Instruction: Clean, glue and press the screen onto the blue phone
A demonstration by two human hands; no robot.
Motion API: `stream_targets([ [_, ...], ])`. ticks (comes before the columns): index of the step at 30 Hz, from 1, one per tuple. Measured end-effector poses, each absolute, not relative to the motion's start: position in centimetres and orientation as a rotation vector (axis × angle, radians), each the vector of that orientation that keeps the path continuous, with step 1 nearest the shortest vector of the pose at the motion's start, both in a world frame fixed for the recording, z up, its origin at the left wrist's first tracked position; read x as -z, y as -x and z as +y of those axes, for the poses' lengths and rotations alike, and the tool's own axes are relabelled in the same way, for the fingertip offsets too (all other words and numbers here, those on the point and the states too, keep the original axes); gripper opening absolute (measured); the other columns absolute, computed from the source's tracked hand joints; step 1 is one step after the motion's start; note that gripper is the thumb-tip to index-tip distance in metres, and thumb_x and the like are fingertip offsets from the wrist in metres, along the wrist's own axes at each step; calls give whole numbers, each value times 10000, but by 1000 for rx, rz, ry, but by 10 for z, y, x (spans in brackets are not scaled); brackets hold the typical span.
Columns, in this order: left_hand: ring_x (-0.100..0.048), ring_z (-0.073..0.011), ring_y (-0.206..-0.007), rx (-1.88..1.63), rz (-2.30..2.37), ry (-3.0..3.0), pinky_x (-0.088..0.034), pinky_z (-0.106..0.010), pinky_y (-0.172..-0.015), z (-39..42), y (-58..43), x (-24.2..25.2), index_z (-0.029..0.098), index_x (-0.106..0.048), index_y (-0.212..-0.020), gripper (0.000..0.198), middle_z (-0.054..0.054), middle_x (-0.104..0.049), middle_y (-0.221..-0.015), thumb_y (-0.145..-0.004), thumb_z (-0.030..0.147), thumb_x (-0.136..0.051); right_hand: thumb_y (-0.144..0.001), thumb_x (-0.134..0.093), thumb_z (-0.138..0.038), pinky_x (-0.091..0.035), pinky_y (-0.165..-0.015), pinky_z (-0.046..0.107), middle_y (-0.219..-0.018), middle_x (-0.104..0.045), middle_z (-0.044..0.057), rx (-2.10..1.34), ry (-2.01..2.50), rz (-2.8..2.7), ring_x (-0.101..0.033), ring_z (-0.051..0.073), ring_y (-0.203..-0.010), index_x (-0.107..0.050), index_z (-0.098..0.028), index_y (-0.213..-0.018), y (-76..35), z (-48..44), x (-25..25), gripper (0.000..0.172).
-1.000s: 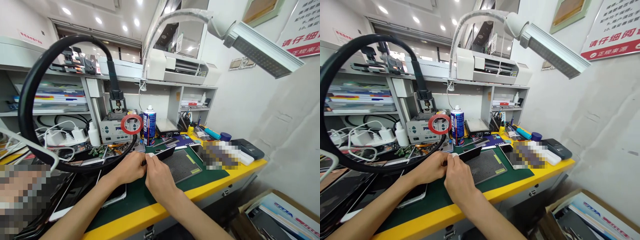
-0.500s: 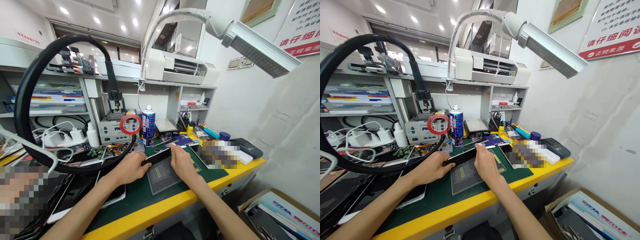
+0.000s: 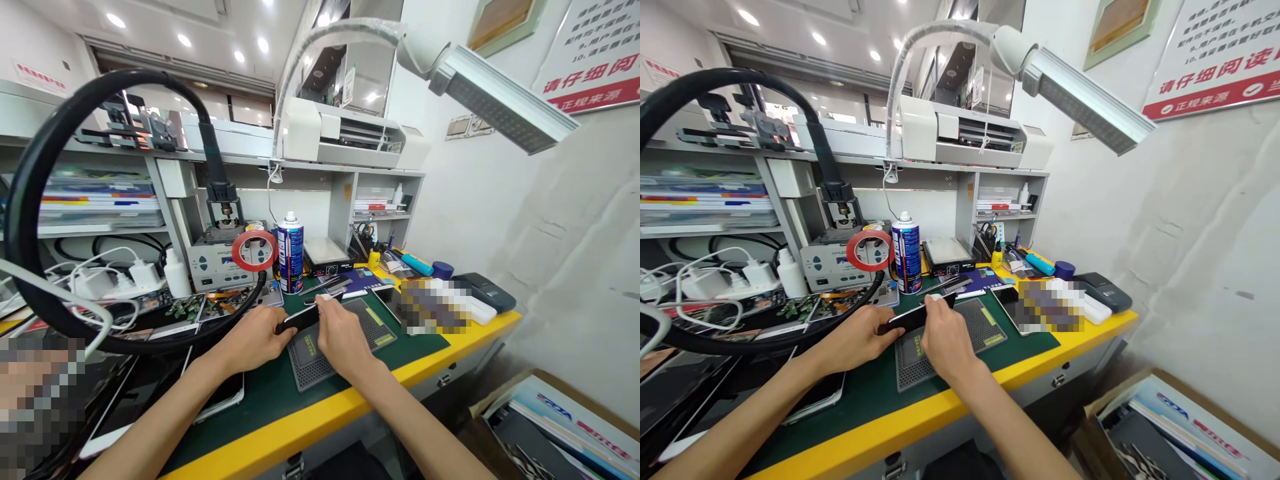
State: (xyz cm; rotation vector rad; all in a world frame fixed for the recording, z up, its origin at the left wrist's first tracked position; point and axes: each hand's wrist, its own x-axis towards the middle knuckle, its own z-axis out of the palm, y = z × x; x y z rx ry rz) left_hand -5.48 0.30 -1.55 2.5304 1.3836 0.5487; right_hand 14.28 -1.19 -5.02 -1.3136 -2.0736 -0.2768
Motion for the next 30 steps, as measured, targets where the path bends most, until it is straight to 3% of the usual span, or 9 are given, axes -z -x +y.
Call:
stream_targets([
  [7, -523, -178, -610, -541, 1301, -2553, -312, -299, -573, -1, 53, 11, 217, -480, -652, 158, -20, -604, -671, -803, 172, -466, -885, -418, -12, -590, -781, 367, -1139, -655, 166, 235, 1169, -2248, -671, 271, -974, -512, -30, -1358, -98, -35, 47, 483],
  [11, -538, -176, -635, -537, 1272, -2551, -325, -292, -585, 0, 53, 11, 211, -499, -668, 147, -19, -632, -706, -771, 123, -441, -877, -415, -5, -593, -778, 369, -1151, -646, 174, 230, 1178, -2271, -669, 274, -986, -496, -23, -1369, -97, -37, 46, 499],
  [20, -430, -170, -531, -535, 1393, -2510, -237, -308, -530, 7, 56, 18, 234, -363, -600, 375, 10, -467, -564, -902, 410, -498, -924, -408, -42, -581, -793, 379, -1159, -668, 186, 202, 1279, -2156, -687, 274, -981, -538, -55, -1340, -137, -13, 46, 436],
  [25, -417, -172, -518, -514, 1408, -2492, -234, -308, -517, 6, 55, 16, 240, -348, -605, 401, 14, -442, -557, -914, 451, -491, -963, -401, -71, -538, -907, 384, -1149, -698, 184, 155, 1362, -1998, -670, 270, -1076, -591, -79, -1290, -172, 9, 48, 378],
  [30, -419, -172, -540, -518, 1420, -2489, -246, -303, -526, 5, 53, 15, 238, -339, -599, 413, 16, -436, -565, -912, 455, -500, -989, -391, -128, -524, -896, 361, -1124, -724, 145, 50, 1378, -1880, -699, 243, -988, -630, -103, -1251, -181, 18, 48, 357],
])
